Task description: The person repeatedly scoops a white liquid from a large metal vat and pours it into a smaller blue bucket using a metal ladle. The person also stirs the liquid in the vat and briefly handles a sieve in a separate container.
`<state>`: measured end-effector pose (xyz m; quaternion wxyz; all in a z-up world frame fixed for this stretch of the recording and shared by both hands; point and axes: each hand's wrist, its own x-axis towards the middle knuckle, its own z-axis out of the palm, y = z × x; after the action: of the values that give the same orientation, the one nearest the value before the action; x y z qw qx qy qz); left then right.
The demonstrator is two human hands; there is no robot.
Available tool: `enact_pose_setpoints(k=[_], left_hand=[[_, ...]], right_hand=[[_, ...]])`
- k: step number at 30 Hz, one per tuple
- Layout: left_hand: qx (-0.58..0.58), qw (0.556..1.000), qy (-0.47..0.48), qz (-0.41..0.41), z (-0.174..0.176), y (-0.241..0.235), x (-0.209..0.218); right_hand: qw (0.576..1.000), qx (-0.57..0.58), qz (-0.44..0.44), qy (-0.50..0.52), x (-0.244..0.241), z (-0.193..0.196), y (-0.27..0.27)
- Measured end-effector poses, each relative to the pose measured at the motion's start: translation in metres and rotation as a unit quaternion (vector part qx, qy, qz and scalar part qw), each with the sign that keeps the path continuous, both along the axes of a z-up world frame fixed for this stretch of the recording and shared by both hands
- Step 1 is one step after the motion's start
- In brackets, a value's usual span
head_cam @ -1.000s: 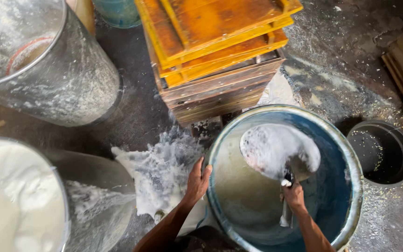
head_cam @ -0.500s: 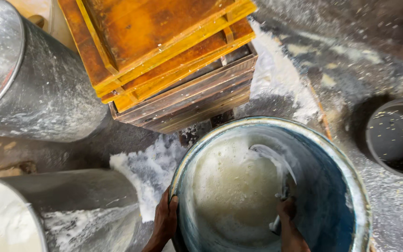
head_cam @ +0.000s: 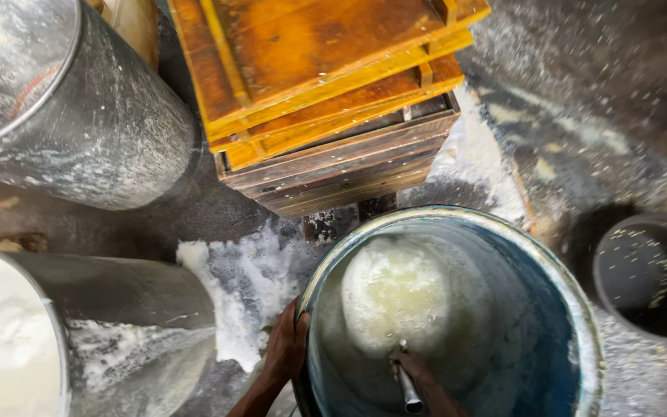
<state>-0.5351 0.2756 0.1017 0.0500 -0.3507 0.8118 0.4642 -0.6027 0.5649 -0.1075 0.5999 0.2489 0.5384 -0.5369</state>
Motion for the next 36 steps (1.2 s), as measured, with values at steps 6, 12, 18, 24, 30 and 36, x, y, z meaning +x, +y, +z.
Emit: enact_pose_setpoints(k=[6, 12, 18, 24, 30, 36], left_hand=[[0.021, 0.998, 0.042, -0.030, -0.037, 0.000, 0.004], [0.019, 0.984, 0.170, 0.047, -0.111, -0.018, 0.051], [-0.061, 0.959, 0.049, 0.273, -0.171, -0.081, 0.217], [-0.148, 0.714, -0.088, 0.679, -0.173, -0.135, 0.430], [0.074, 0.241, 0.308, 0.917, -0.138, -0.222, 0.579], [0.043, 0.193, 0.384, 0.902, -0.113, -0.299, 0.626]], right_hand=[[0.998, 0.042, 0.049, -0.022, -0.020, 0.083, 0.037], [0.990, 0.059, 0.100, -0.076, -0.051, 0.160, 0.096], [0.965, 0.157, 0.201, -0.057, -0.077, 0.250, 0.097], [0.966, 0.136, 0.181, -0.128, -0.081, 0.275, 0.008], [0.959, 0.143, 0.240, -0.045, -0.055, 0.261, -0.147], [0.866, 0.024, 0.497, -0.047, 0.023, 0.240, -0.339]])
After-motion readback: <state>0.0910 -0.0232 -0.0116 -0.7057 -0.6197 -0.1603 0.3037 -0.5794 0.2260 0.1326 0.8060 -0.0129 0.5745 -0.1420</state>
